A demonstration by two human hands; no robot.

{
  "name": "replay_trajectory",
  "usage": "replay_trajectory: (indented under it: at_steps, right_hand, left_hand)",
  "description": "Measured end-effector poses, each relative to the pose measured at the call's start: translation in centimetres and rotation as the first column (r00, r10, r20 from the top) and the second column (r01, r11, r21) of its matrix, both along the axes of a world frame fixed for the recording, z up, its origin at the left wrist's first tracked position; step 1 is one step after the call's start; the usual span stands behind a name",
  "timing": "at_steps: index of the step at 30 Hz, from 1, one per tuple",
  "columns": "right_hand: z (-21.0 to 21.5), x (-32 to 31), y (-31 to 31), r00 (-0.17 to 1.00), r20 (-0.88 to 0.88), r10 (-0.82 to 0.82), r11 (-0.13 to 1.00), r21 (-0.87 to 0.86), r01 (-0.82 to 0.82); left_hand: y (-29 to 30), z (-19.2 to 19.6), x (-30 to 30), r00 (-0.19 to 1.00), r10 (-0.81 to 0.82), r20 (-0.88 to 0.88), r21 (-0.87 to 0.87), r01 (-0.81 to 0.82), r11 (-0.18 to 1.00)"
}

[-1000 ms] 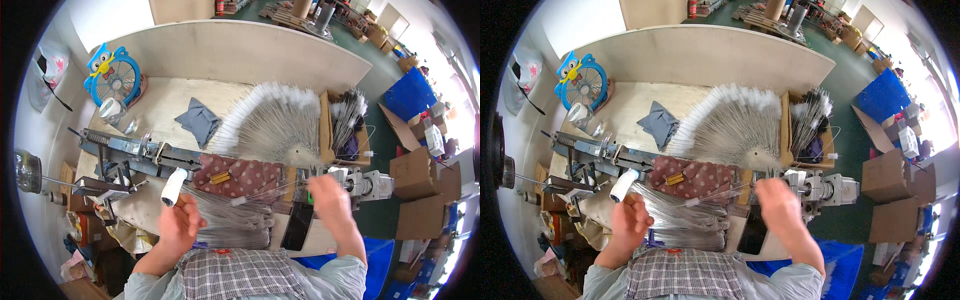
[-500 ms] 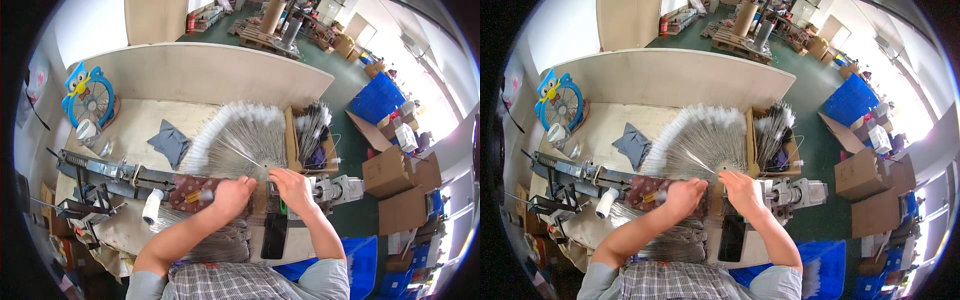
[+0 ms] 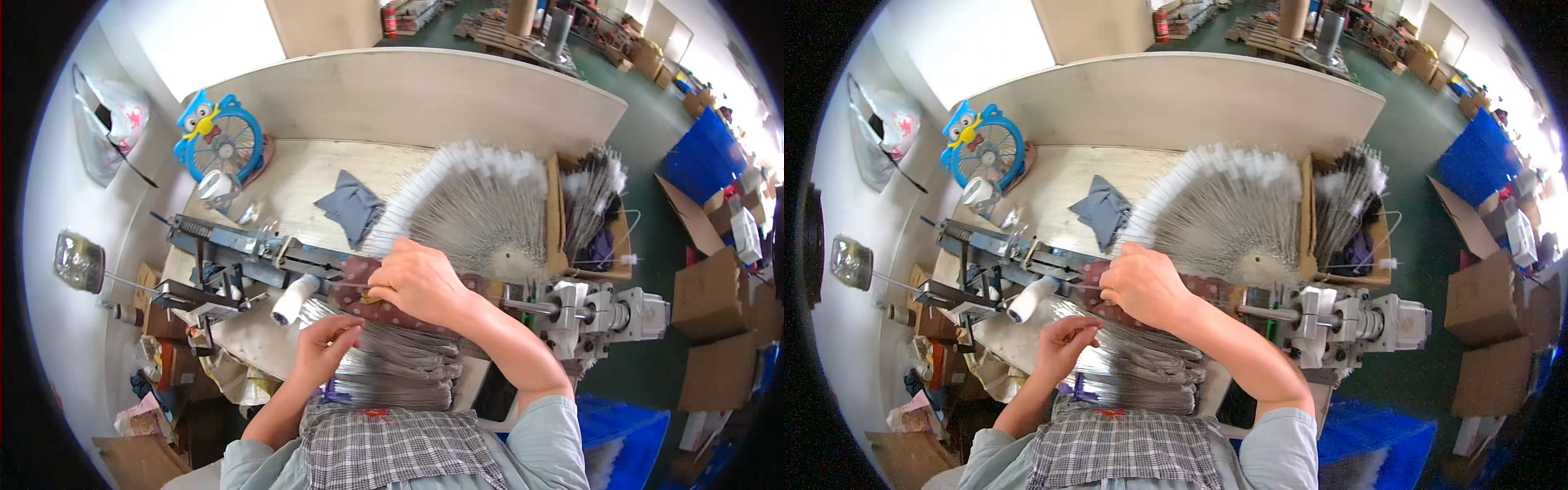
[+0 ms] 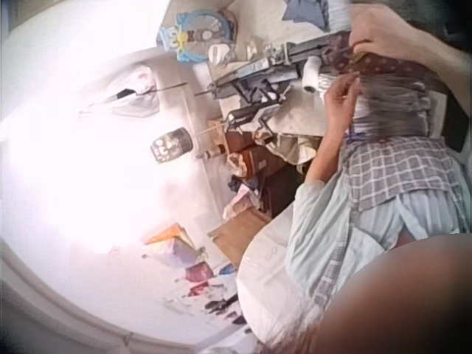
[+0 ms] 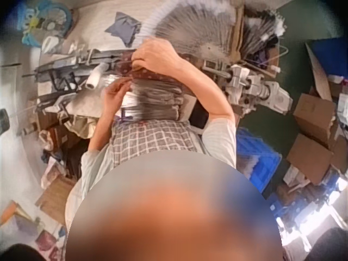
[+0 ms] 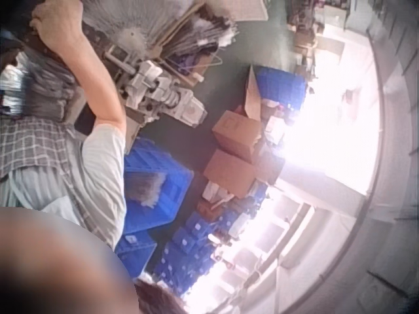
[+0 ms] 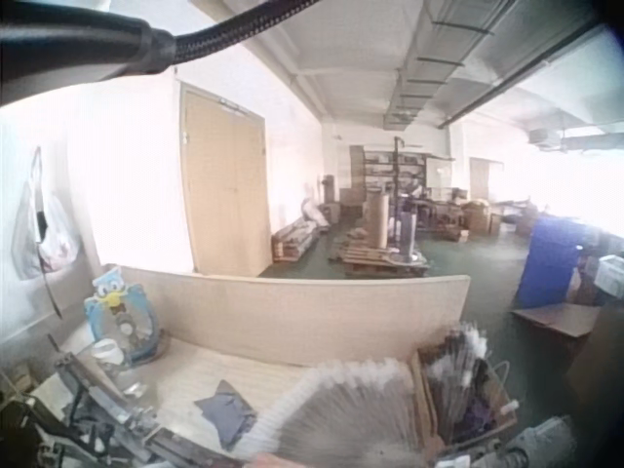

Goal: Assembling industrial brushes or rollers using a specialized machine and metal rods.

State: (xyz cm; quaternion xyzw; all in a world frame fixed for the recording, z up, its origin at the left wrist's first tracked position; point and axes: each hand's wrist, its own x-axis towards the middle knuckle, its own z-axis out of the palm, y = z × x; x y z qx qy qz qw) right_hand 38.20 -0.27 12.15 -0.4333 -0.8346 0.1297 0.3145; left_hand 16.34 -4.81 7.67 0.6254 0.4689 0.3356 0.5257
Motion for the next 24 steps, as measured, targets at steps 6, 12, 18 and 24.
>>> replay_trajectory:
  at_steps: [6,12,18,24]
  right_hand:
    - [-2.8,-4.5,1.9,0.986,0.123,-0.115,0.993,0.033,0.112]
    - [-2.8,-6.4,2.3,0.943,0.257,-0.211,0.977,0.027,0.211]
    - [-1.7,-6.5,2.1,0.946,0.242,-0.216,0.975,-0.003,0.224]
    - [-1.2,-5.0,0.9,0.969,0.108,-0.221,0.975,0.06,0.216]
  left_hand:
    - [0.9,-0.1,-4.1,0.949,0.254,0.186,-0.334,-0.182,0.925]
    - [2.6,0.5,-4.3,0.812,0.417,0.409,-0.55,-0.145,0.822]
    - [3.7,-1.3,-1.3,0.992,-0.008,0.123,-0.328,0.048,0.943]
    - [4.5,-5.0,-1.2,0.975,0.007,-0.223,-0.158,-0.043,0.987]
